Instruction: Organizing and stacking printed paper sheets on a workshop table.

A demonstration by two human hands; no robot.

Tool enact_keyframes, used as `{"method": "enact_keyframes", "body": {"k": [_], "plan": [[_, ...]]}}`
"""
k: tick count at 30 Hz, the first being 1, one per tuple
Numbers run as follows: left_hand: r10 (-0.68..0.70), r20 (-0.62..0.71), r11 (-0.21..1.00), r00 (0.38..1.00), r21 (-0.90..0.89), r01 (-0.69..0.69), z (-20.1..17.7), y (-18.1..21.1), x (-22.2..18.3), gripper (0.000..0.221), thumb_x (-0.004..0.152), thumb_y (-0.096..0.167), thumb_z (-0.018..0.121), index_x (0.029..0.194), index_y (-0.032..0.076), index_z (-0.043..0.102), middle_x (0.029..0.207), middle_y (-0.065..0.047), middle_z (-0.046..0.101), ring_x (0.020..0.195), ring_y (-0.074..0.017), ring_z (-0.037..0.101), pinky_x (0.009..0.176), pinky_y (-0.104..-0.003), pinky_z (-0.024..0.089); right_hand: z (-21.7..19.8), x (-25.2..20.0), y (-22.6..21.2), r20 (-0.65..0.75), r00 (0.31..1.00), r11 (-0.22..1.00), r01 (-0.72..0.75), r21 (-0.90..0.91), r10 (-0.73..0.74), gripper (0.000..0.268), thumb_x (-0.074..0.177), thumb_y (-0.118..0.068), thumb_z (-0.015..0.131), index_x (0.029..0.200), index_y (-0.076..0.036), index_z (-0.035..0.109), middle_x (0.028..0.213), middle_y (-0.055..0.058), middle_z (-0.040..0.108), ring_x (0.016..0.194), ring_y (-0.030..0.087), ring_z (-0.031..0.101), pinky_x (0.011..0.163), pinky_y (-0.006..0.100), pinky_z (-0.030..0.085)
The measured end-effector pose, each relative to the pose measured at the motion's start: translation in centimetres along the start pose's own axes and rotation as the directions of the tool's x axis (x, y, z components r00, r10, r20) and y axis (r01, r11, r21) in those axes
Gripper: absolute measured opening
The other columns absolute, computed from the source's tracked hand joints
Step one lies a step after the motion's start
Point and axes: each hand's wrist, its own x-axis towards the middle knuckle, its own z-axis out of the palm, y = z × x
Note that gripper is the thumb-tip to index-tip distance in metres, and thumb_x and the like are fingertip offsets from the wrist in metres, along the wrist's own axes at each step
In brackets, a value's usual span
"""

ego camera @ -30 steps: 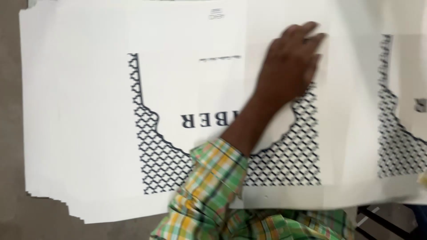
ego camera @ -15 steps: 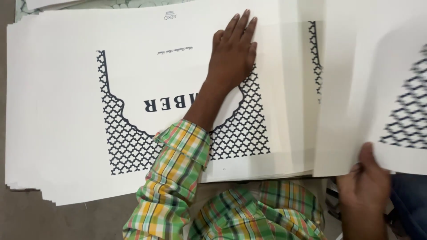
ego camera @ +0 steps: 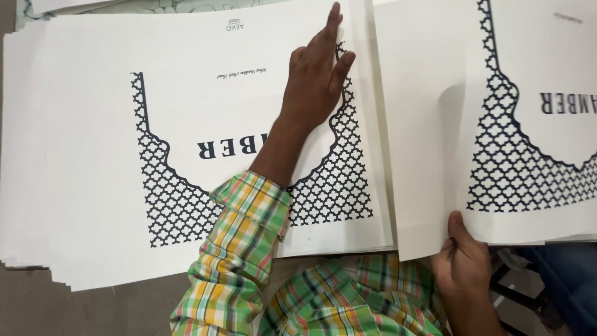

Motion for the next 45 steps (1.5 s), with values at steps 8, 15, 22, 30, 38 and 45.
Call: {"method": "enact_keyframes", "body": {"k": [8,15,22,30,38,45], "plan": [[0.087,-0.019,0.996,0.996,0.025,-0.086,0.2,0.2,0.0,0.066,0.117,0.052,0.038,0.169,0.016,0.017,0.176,-0.009,0.031,0.151,-0.0211,0.050,0.119,-0.043,0.036,0.6,0.3,0.5,-0.063,0.997,0.996,-0.054,-0.070,0.049,0.041,0.103,-0.006,0.057,0.143,-0.002,0.048,0.136,0.006,0.059,0.126,0.015,0.059,0.111,0.037,0.046],[0.051,0.140,0.947,0.989,0.308,-0.093,0.1,0.7,0.1,0.058,0.112,0.047,0.046,0.161,0.020,0.036,0.170,0.000,0.032,0.154,-0.0242,0.032,0.119,-0.044,0.031,1.4,0.3,0.5,-0.107,0.991,0.991,-0.087,-0.101,0.076,0.042,0.102,-0.008,0.058,0.143,-0.004,0.049,0.135,0.006,0.060,0.125,0.016,0.060,0.108,0.038,0.047],[0.030,0.138,0.955,0.990,0.288,-0.069,0.1,0.8,0.1,0.057,0.110,0.045,0.049,0.159,0.016,0.040,0.166,-0.001,0.037,0.154,-0.0240,0.032,0.121,-0.047,0.029,1.7,0.1,0.6,-0.114,0.991,0.990,-0.089,-0.111,0.076,0.042,0.102,-0.007,0.056,0.142,-0.002,0.046,0.135,0.009,0.058,0.125,0.018,0.061,0.106,0.040,0.049],[0.034,0.134,0.962,0.990,0.264,-0.069,0.1,0.7,0.1,0.056,0.110,0.043,0.052,0.156,0.012,0.044,0.165,-0.004,0.038,0.154,-0.0248,0.032,0.121,-0.047,0.029,0.6,0.2,1.0,-0.103,0.991,0.988,-0.095,-0.122,0.083,0.040,0.106,-0.008,0.055,0.143,0.003,0.045,0.134,0.012,0.058,0.124,0.020,0.061,0.108,0.039,0.053],[0.044,0.132,0.963,0.990,0.257,-0.077,0.3,0.5,0.1,0.057,0.109,0.042,0.054,0.155,0.010,0.045,0.164,-0.006,0.038,0.153,-0.0257,0.033,0.121,-0.047,0.029,1.1,0.0,0.9,-0.092,0.993,0.991,-0.089,-0.099,0.080,0.043,0.104,-0.007,0.053,0.145,0.000,0.043,0.137,0.010,0.057,0.128,0.019,0.059,0.107,0.042,0.049],[0.066,0.120,0.960,0.991,0.262,-0.096,0.5,0.2,0.0,0.061,0.106,0.039,0.061,0.155,0.008,0.045,0.164,-0.008,0.037,0.153,-0.0267,0.032,0.120,-0.048,0.030,0.9,0.0,0.9,-0.097,0.992,0.990,-0.091,-0.106,0.081,0.045,0.104,-0.005,0.052,0.148,0.000,0.041,0.139,0.011,0.056,0.129,0.021,0.059,0.108,0.045,0.050]]}}
